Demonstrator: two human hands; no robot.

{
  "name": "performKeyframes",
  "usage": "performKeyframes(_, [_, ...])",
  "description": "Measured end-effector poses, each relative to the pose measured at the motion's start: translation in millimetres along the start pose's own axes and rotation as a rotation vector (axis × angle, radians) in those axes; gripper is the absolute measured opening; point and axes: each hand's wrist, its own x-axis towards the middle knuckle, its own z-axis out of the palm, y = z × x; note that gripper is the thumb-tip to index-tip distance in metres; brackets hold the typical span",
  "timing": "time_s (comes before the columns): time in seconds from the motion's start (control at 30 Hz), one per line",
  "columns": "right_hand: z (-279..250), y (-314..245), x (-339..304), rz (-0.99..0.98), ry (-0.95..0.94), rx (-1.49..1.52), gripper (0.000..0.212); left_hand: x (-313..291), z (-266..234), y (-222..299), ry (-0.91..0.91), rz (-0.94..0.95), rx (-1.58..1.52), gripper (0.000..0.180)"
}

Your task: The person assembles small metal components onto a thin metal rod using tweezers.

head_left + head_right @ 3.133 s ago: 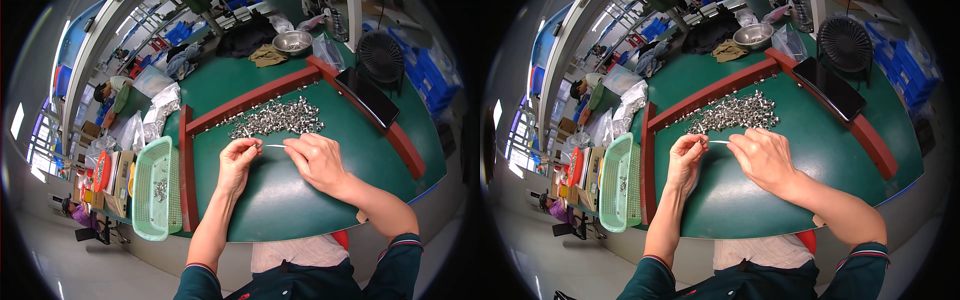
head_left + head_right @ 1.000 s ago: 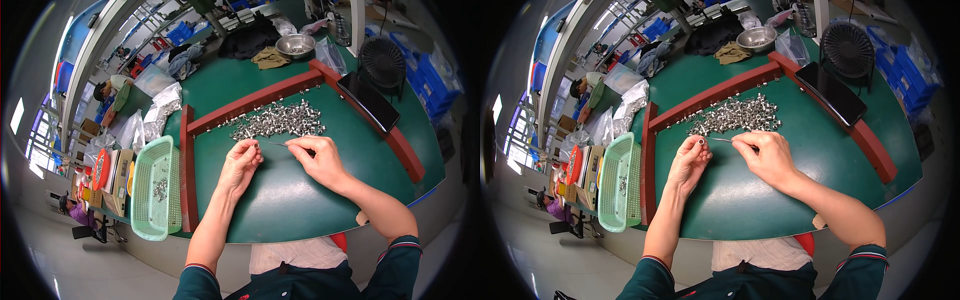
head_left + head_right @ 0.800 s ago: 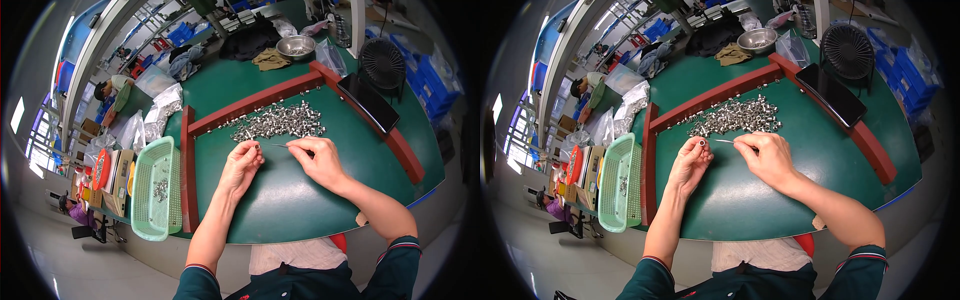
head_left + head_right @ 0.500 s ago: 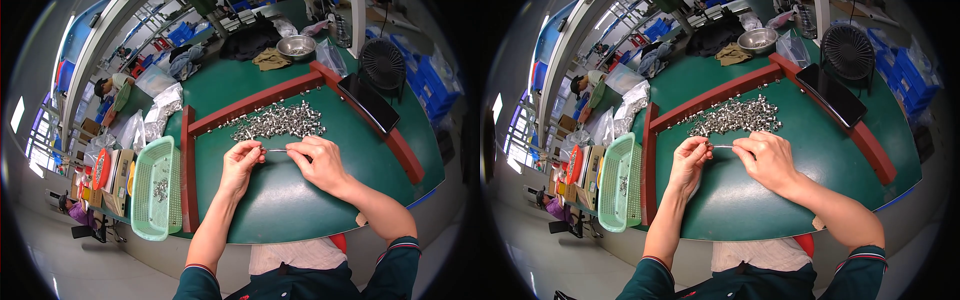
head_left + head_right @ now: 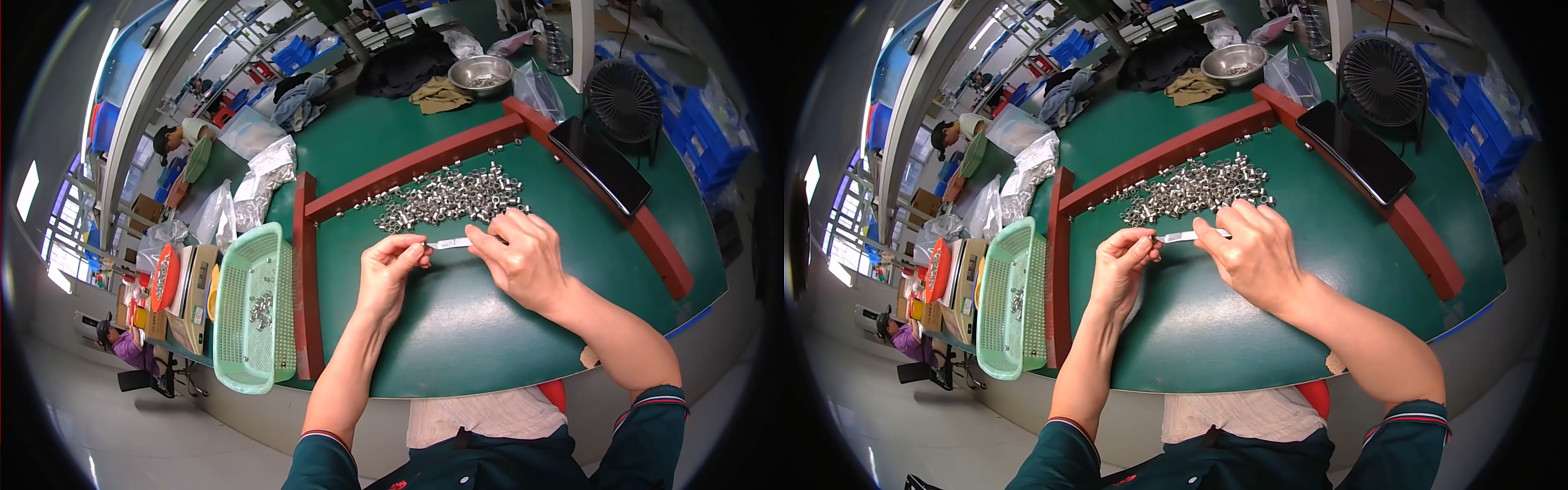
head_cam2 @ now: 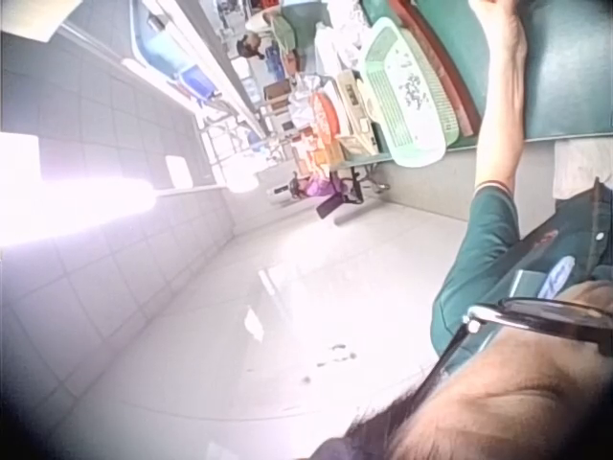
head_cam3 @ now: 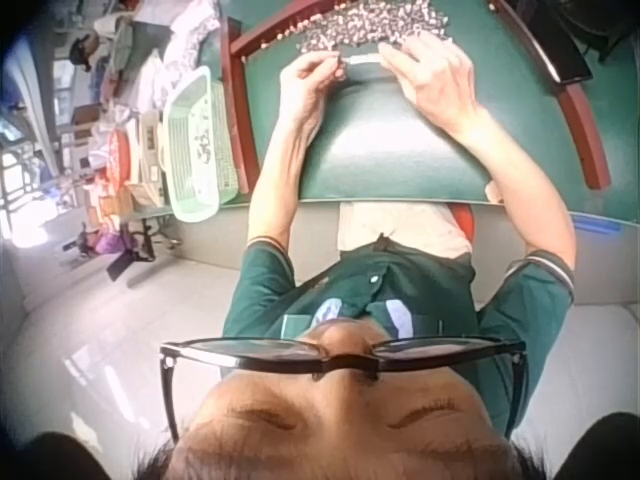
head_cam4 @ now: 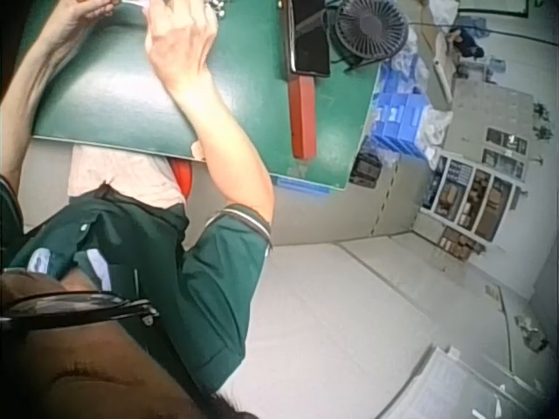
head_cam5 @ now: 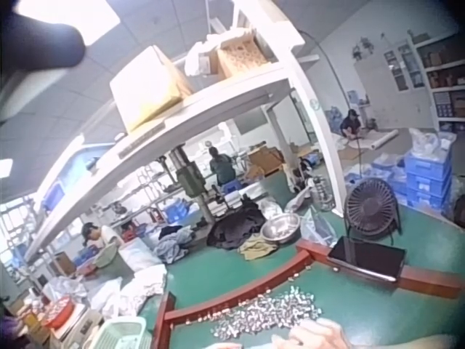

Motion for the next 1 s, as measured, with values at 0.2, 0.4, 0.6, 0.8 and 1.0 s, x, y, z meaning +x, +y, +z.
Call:
performKeyframes(0.2, [-1.8,3.9,5.9,-0.035,0.129,-0.049,0.021,0.1,-2.8,-1.2,0.002,-0.265,-0.223,0.016])
performKeyframes(0.4, [-0.4,2.6,2.3,0.12,0.037,0.136,0.015,2.6,-6.7,-1.9,-0.037,-0.233,-0.302,0.014])
performKeyframes(0.6, [-1.7,-0.7,0.2,0.163,-0.085,0.187,0.008,2.5,-2.4,-2.6,-0.015,-0.161,-0.168,0.013])
performKeyframes(0.8, [-0.1,4.1,6.0,0.211,0.119,0.084,0.009,2.5,-7.3,-2.8,-0.088,-0.324,-0.241,0.016])
performKeyframes(1.0, [-0.5,1.9,2.5,0.212,0.005,0.163,0.007,3.5,-7.3,-1.9,-0.074,-0.308,-0.31,0.016])
